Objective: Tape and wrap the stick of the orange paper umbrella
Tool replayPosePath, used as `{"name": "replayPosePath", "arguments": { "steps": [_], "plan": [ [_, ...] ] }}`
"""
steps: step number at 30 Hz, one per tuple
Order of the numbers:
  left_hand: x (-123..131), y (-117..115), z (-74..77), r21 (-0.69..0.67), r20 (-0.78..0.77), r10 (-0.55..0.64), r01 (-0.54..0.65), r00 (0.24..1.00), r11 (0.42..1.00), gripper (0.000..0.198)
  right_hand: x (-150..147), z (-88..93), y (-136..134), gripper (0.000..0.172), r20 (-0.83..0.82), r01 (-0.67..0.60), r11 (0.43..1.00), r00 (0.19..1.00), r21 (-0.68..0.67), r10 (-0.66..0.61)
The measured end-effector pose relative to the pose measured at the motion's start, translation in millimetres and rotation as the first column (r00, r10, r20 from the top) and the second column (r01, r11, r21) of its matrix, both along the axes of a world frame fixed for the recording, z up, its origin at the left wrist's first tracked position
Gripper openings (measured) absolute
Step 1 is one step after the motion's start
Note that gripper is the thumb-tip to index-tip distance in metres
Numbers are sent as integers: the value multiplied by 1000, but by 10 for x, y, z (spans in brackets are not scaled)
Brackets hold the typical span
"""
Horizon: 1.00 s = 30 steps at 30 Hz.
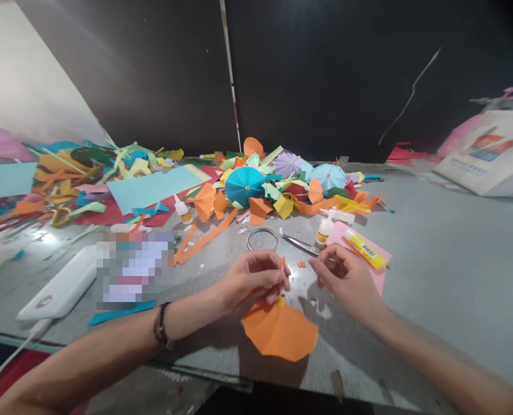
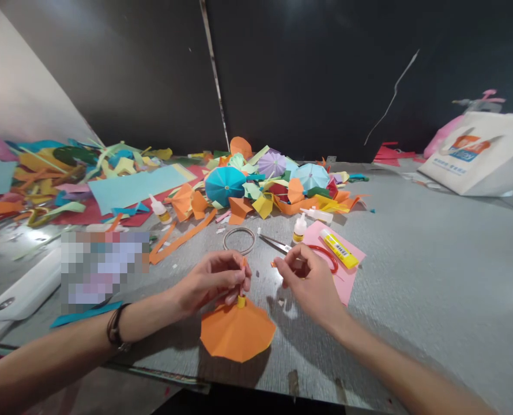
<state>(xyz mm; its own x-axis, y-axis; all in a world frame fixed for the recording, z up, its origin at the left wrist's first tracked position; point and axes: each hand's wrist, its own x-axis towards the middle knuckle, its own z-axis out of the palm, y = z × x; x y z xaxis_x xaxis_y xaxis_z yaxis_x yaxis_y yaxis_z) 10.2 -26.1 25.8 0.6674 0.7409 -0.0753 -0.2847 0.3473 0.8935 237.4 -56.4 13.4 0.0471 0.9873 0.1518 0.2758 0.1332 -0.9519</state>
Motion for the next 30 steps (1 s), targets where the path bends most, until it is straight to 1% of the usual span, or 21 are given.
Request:
{"name": "replayPosePath", "arguments": {
  "steps": [2,5,6,8,9,11,13,14,16,18,20,24,28,30],
  "plan": [
    [-10,36,28,8,9,46,-46,999,999,27,-11,22,-34,44,-29,-76,997,997,27,77],
    [-24,122,42,22,26,164,-165,986,986,26,-6,36,-92,55,-85,-159,986,983,49,163],
    [-28,157,39,30,35,214,-215,976,976,25,4,34,-107,54,-100,-173,983,979,62,178],
    [-34,224,26,54,59,297,-300,953,952,24,26,34,-128,46,-104,-196,976,973,91,205],
    [-36,252,18,62,70,327,-331,943,942,23,32,37,-133,42,-75,-211,972,973,105,219],
    [-38,286,5,65,84,361,-366,929,928,23,22,52,-137,33,50,-227,967,974,115,223],
    [-36,294,-5,54,90,365,-371,926,927,21,-20,65,-138,22,185,-219,970,963,108,197],
    [-34,291,-9,49,98,361,-367,927,929,20,-47,66,-138,16,225,-209,973,957,103,182],
    [-29,282,-18,36,117,343,-349,932,936,20,-96,55,-136,8,238,-193,977,956,85,169],
    [-28,279,-32,28,127,324,-330,937,943,21,-116,32,-130,8,229,-184,980,960,80,161],
    [-31,284,-48,28,112,308,-313,945,949,20,-99,9,-114,12,222,-150,983,967,103,124],
    [-38,280,-63,51,52,312,-315,949,948,23,-21,-10,-48,21,139,-39,988,990,152,18],
    [-13,221,-46,97,21,300,-301,954,949,25,21,22,30,27,-43,-5,988,999,153,12],
    [7,190,-43,128,1,294,-292,956,948,25,32,43,59,28,-105,7,990,994,144,8]
  ]
}}
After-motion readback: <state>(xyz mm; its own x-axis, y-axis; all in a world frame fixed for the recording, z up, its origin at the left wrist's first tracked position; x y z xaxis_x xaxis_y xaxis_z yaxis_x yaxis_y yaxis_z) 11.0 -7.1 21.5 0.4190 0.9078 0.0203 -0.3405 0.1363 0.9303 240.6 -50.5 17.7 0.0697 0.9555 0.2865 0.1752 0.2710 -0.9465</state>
